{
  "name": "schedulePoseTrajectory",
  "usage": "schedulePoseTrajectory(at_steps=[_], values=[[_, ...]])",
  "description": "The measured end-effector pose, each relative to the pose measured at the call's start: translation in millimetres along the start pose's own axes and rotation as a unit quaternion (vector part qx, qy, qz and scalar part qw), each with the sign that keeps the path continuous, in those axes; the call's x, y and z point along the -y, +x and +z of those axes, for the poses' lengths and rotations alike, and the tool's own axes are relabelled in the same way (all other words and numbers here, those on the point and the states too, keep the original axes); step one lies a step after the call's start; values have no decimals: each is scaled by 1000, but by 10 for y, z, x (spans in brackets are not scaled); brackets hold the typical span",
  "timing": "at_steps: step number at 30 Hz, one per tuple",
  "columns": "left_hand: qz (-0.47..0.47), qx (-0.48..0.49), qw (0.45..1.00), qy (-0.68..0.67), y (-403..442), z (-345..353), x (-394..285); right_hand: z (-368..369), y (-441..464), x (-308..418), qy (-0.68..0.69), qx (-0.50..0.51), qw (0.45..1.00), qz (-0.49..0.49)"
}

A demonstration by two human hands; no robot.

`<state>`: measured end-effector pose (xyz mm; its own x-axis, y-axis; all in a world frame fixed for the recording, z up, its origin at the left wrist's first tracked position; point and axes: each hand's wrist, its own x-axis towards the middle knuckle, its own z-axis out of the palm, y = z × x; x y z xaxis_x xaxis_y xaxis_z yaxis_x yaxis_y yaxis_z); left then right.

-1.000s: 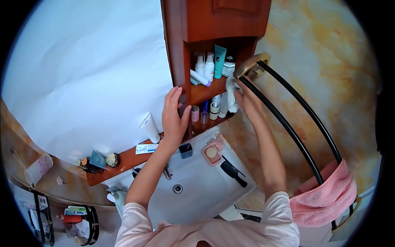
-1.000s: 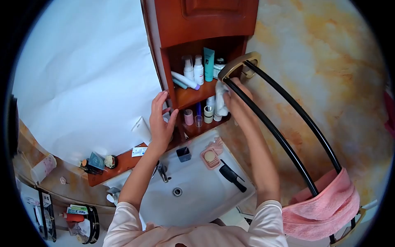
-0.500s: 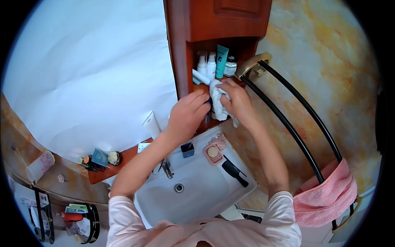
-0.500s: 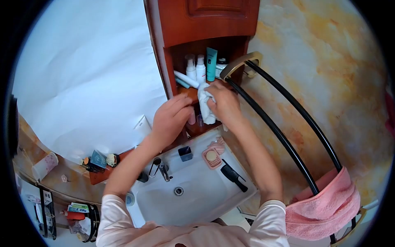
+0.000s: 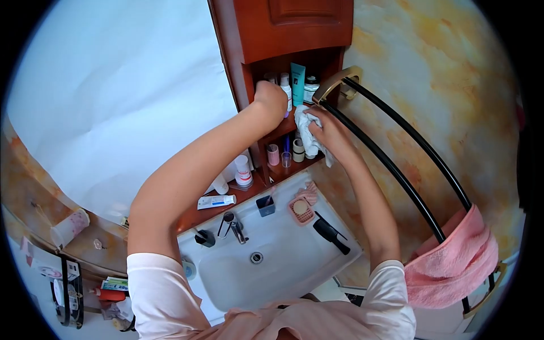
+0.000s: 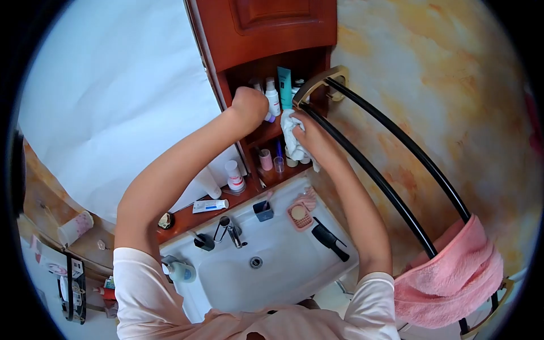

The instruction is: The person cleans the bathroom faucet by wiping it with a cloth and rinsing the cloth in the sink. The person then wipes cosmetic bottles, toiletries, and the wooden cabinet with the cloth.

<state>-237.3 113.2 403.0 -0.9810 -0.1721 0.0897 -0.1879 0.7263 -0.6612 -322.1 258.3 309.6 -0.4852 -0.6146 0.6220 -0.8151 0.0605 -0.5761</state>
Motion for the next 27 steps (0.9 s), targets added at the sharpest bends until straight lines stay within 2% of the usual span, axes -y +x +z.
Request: schedulePoseTrajectory(at_steps=[4, 8, 11, 14, 15, 19, 21, 22, 25, 27], values=[[-7, -21, 999, -34, 84, 34, 83, 50, 16, -140, -23, -13, 999, -39], [-20, 35, 999, -28, 110, 11, 62, 85, 102, -305, -31, -10, 998, -59], [-17, 62, 998, -28, 128, 25, 54, 46, 116, -42, -25, 34, 999, 32], [-14, 81, 996, -33, 141, 28, 62, 34, 110, 198, -78, 56, 995, -19], [-10, 84, 996, -34, 136, 24, 66, 48, 88, 188, -95, 25, 994, -48], [-6, 82, 997, -13, 87, -1, 62, 53, 55, 33, -27, -2, 999, -31], [-10, -22, 1000, -4, 38, 0, 74, 90, 62, -54, -32, -34, 998, -50], [-11, -74, 997, 0, 20, 2, 73, 76, 67, -37, -47, -16, 998, -37], [16, -130, 991, -42, -14, -112, 146, 7, 55, 72, -59, 18, 998, 9], [44, -123, 991, -15, -86, -214, 206, 20, 37, 115, -26, 18, 998, 46]])
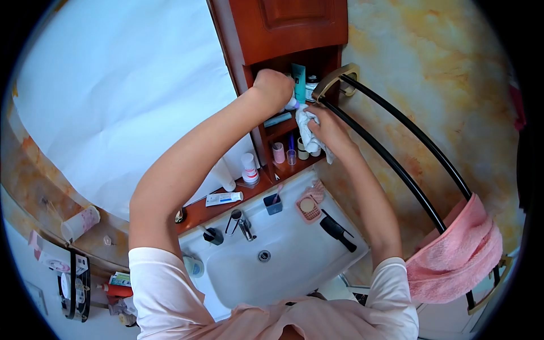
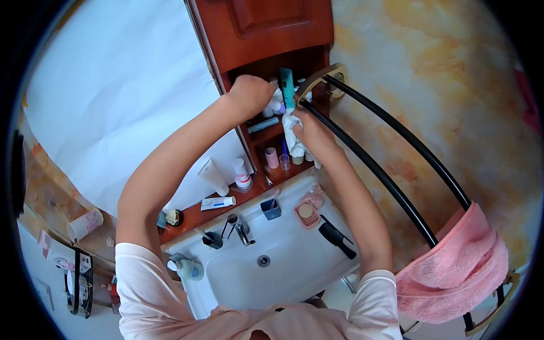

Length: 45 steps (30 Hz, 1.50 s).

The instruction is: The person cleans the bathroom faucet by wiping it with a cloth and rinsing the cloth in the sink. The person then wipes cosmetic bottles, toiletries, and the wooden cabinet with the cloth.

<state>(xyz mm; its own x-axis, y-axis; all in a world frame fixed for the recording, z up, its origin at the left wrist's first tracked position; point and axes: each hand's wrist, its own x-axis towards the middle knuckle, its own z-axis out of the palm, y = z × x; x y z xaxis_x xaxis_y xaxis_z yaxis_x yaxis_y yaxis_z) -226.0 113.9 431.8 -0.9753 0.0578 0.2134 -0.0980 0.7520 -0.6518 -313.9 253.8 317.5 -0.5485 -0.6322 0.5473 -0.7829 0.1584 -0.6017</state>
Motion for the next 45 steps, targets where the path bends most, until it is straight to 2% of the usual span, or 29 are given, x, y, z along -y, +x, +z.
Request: schedulePoseTrajectory(at_steps=[3, 4, 7, 14, 23, 26, 29, 32, 38, 42, 45], values=[[11, 44, 997, 68, -5, -129, -11, 72, -25, 15, -124, -46, 984, -117], [9, 55, 994, 91, -18, -146, -46, 108, -50, 40, -120, -65, 981, -138], [1, 90, 989, 114, 6, -131, -129, 134, -59, 152, -138, -49, 984, -101], [10, 151, 983, 102, 26, 27, -155, 140, -50, 149, -146, -46, 983, -102], [-35, 129, 991, 10, 82, 36, 3, 131, -37, 108, -127, -42, 985, -105], [14, 101, 994, 36, 64, 38, 71, 139, -32, 86, -115, -47, 986, -110], [51, -6, 999, -17, 5, -16, 55, 137, -18, 51, -104, -47, 987, -111], [60, -45, 993, -86, -37, 77, -140, 146, -5, 2, -99, -56, 987, -113], [-3, 14, 990, -139, -105, 477, -355, 146, -14, -14, -73, -73, 986, -133], [-26, 49, 986, -159, -75, 472, -318, 134, -75, -102, -23, -80, 988, -127], [12, -11, 976, -215, -115, 396, -222, 54, -164, -111, 30, -77, 993, -89]])
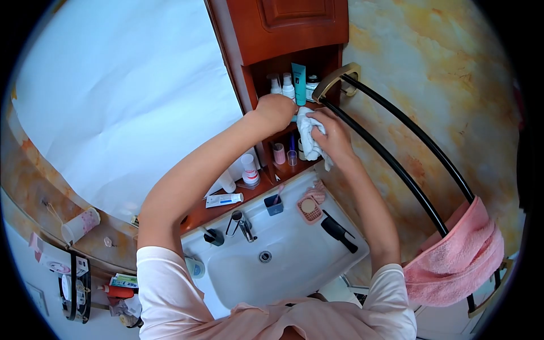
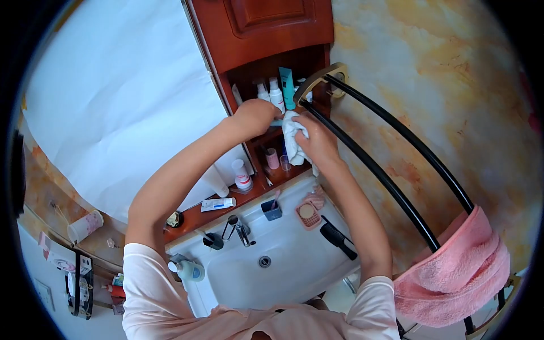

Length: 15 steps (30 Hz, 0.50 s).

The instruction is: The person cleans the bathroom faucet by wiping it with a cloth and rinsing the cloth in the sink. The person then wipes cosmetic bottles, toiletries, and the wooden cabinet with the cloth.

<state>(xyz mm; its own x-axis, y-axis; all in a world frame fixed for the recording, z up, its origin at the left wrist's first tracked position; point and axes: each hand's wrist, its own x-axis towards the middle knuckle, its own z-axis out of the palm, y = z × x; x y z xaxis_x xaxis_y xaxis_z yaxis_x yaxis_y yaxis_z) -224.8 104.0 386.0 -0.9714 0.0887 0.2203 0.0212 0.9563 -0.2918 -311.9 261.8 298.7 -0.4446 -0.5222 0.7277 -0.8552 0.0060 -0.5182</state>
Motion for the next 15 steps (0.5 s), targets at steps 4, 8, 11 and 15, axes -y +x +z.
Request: schedulePoseTrajectory(at_steps=[4, 8, 11, 15], values=[[-3, 21, 998, 65, -7, -219, -16, -90, -151, -70, 4, -38, 999, 20], [15, -2, 989, 149, 8, -337, -20, -180, -229, -162, 11, -20, 998, 61], [37, 33, 981, 186, 72, -334, 14, -198, -307, -185, 19, -17, 998, 65], [47, 39, 974, 216, 141, -276, 66, -193, -376, -277, 12, -8, 1000, 24]])
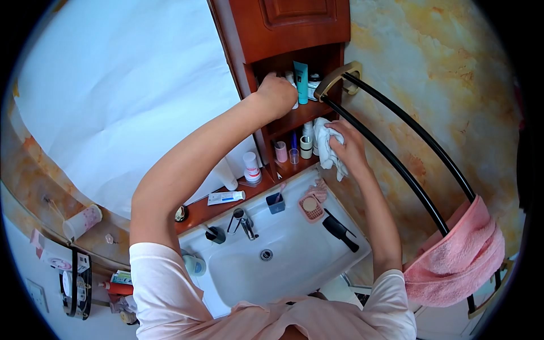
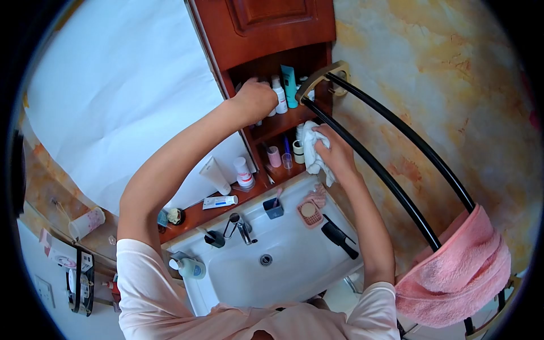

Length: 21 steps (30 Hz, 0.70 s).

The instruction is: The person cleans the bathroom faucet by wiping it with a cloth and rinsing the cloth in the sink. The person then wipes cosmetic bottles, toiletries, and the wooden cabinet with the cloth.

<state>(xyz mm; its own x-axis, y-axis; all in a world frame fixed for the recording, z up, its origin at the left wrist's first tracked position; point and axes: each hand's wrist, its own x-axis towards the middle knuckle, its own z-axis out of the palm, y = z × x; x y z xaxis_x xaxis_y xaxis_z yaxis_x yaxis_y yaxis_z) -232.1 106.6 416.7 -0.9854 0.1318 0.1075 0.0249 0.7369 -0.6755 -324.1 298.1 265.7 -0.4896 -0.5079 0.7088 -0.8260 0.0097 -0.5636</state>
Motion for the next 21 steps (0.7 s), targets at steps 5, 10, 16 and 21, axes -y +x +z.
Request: schedulePoseTrajectory(at_steps=[5, 10, 16, 21], values=[[-26, 19, 999, -10, -16, -15, 25, -9, -25, 3, 0, 0, 1000, -5], [-52, 29, 998, 5, 41, 88, -21, -24, -50, 18, 12, -2, 1000, 6], [-60, 69, 995, -30, 6, -24, -4, 8, -86, -4, 32, -15, 999, 10], [-97, -19, 990, -97, -31, -216, 36, -5, -91, 2, 32, -10, 999, 6]])
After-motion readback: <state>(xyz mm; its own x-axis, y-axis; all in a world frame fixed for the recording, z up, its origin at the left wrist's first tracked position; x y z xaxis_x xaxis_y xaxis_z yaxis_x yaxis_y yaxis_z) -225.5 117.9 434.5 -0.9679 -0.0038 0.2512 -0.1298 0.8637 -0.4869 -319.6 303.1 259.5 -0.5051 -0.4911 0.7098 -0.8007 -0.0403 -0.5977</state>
